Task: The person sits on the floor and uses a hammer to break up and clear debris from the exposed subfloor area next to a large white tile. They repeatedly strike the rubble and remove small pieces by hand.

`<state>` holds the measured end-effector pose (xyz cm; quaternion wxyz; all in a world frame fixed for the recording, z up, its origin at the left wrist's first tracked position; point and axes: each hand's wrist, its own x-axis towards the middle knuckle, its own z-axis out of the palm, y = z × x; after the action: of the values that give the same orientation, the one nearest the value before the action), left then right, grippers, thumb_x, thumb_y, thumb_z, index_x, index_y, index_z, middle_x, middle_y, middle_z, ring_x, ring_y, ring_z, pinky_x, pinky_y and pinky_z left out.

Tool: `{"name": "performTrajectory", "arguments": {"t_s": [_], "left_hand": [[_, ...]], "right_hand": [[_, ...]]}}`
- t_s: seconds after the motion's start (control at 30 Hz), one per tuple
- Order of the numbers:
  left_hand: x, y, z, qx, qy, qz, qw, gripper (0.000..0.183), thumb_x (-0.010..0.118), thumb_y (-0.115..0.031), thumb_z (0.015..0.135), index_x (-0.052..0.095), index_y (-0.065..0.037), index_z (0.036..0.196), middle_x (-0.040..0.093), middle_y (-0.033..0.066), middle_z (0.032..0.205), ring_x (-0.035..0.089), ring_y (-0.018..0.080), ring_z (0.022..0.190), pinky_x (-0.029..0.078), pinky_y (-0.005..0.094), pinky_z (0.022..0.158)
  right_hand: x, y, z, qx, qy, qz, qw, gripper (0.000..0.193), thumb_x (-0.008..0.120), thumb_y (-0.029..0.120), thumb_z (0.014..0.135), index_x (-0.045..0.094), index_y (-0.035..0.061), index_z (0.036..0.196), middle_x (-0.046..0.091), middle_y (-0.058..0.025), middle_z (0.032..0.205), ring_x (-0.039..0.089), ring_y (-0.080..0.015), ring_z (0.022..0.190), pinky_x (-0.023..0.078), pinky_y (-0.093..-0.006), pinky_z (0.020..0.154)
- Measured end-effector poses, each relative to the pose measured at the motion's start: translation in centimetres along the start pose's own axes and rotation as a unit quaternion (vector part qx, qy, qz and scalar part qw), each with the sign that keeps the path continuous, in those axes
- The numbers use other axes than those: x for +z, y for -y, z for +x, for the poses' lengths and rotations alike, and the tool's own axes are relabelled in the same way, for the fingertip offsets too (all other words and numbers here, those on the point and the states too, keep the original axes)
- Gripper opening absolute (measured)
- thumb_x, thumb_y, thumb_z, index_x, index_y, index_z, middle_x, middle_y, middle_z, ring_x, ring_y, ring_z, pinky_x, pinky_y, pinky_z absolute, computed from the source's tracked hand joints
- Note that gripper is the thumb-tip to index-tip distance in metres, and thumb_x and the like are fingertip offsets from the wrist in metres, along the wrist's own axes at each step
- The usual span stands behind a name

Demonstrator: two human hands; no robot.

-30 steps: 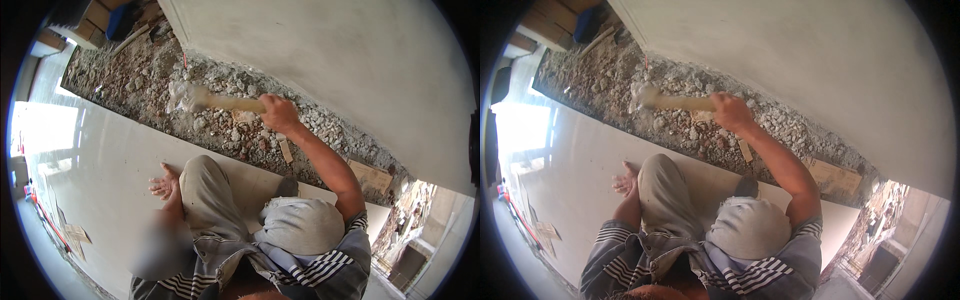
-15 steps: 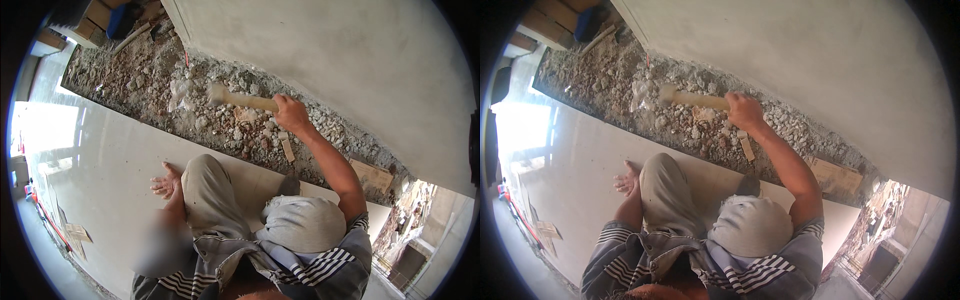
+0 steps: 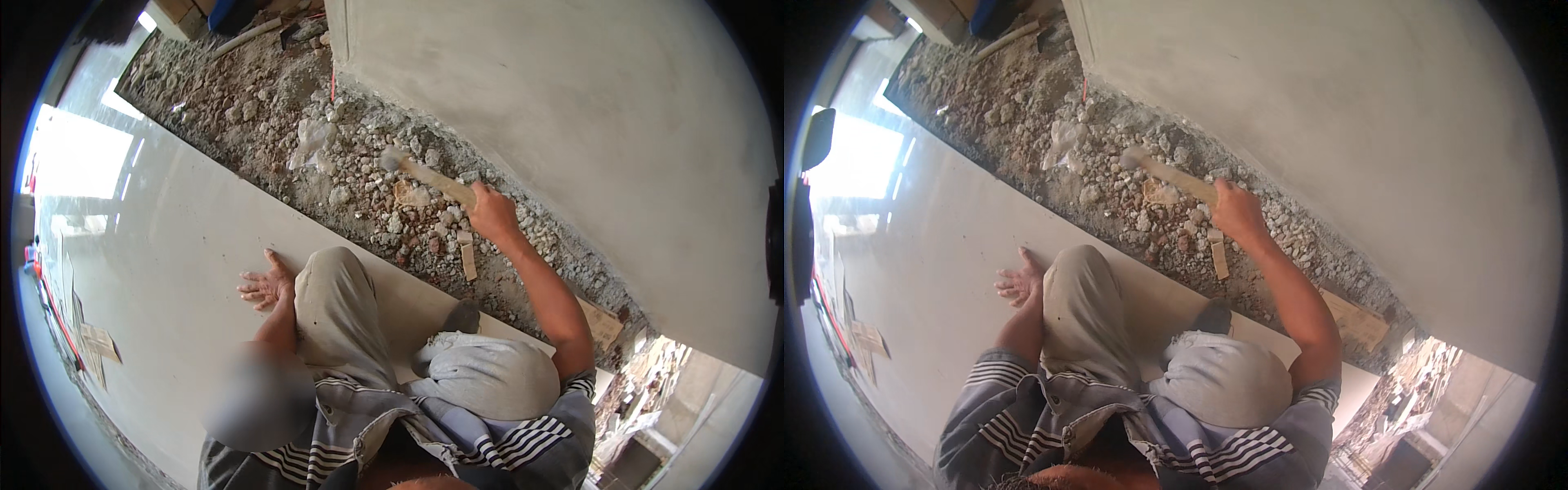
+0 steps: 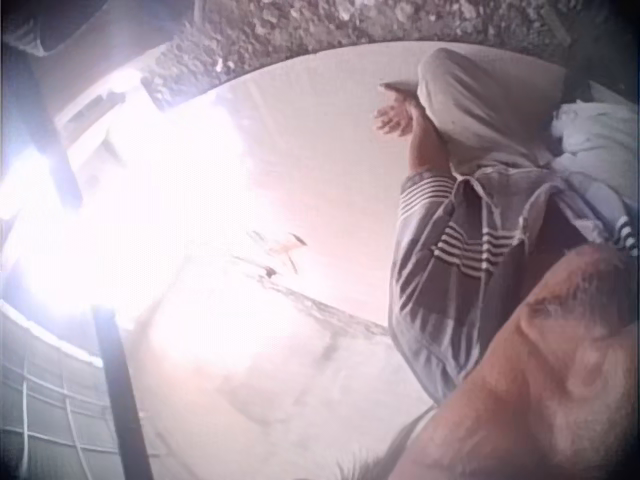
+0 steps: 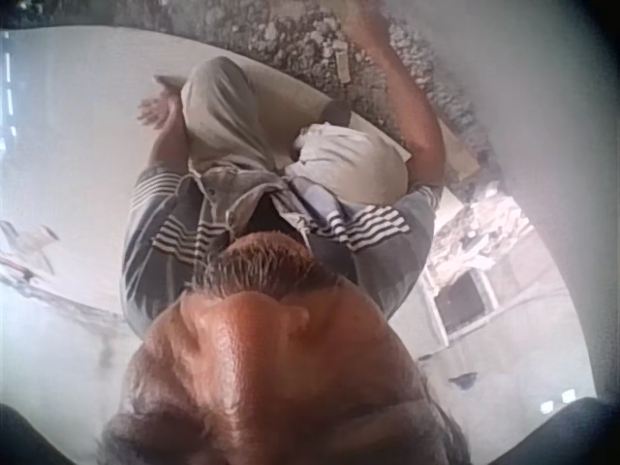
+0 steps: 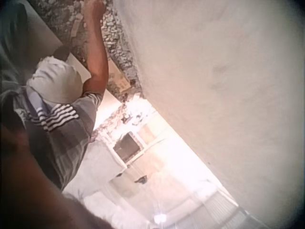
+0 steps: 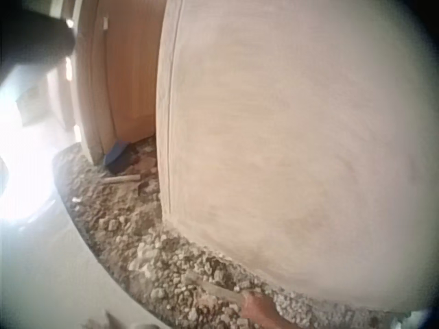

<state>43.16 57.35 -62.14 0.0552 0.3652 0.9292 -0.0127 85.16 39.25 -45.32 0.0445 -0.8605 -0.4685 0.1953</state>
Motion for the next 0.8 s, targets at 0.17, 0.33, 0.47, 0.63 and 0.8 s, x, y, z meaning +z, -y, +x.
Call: {"name": "performTrajectory", "arguments": {"t_s": [0.17,0.33,0.47,0.63,0.8], "left_hand": [[0.3,0.0,0.1,0.011,-0.025,-0.009,1.0,0.112,0.039,-0.089,0.073,0.017,-0.016,0.155,0.006,0.0182,0.162,0.0,0.0356,0.149,0.001,0.0669,0.11],[0.9,0.2,0.0,0.011,-0.033,-0.028,0.999,0.112,0.045,-0.087,0.072,0.019,-0.017,0.155,0.007,0.0191,0.161,0.001,0.0364,0.149,0.002,0.0666,0.111],[0.9,0.4,0.1,0.018,-0.017,-0.041,0.999,0.113,0.043,-0.086,0.073,0.013,-0.016,0.156,0.001,0.0201,0.161,-0.005,0.0376,0.149,-0.002,0.0664,0.111],[0.5,0.3,0.0,0.016,-0.014,-0.026,0.999,0.113,0.044,-0.086,0.074,0.013,-0.015,0.156,0.002,0.0207,0.161,-0.005,0.0379,0.149,-0.002,0.0661,0.111],[0.1,-0.1,0.1,0.012,-0.009,-0.037,0.999,0.112,0.044,-0.085,0.074,0.014,-0.015,0.156,0.002,0.0207,0.161,-0.004,0.038,0.149,-0.001,0.066,0.111]], "right_hand": [[-5.8,6.6,-1.3,-0.137,-0.016,0.045,0.989,0.035,0.07,0.031,0.084,0.054,0.0066,0.104,0.065,-0.0148,0.085,0.067,-0.0337,0.074,0.054,-0.0445,0.066],[-10.1,11.8,-1.4,-0.231,0.003,0.124,0.965,0.033,0.068,0.029,0.084,0.054,0.0055,0.103,0.063,-0.0164,0.087,0.066,-0.0329,0.076,0.054,-0.0446,0.066],[-8.0,11.9,0.2,-0.379,-0.088,0.159,0.907,0.032,0.069,0.026,0.082,0.055,0.0047,0.1,0.061,-0.0172,0.087,0.065,-0.0337,0.075,0.055,-0.044,0.066],[-3.9,3.6,5.1,-0.268,-0.082,-0.076,0.957,0.027,0.065,0.021,0.084,0.054,0.0043,0.102,0.064,-0.0161,0.086,0.067,-0.0371,0.079,0.056,-0.0451,0.068],[-1.1,2.3,6.8,0.029,0.032,-0.142,0.989,0.021,0.063,0.018,0.087,0.053,0.004,0.1,0.066,-0.0157,0.088,0.067,-0.0362,0.08,0.057,-0.0436,0.068]]}}
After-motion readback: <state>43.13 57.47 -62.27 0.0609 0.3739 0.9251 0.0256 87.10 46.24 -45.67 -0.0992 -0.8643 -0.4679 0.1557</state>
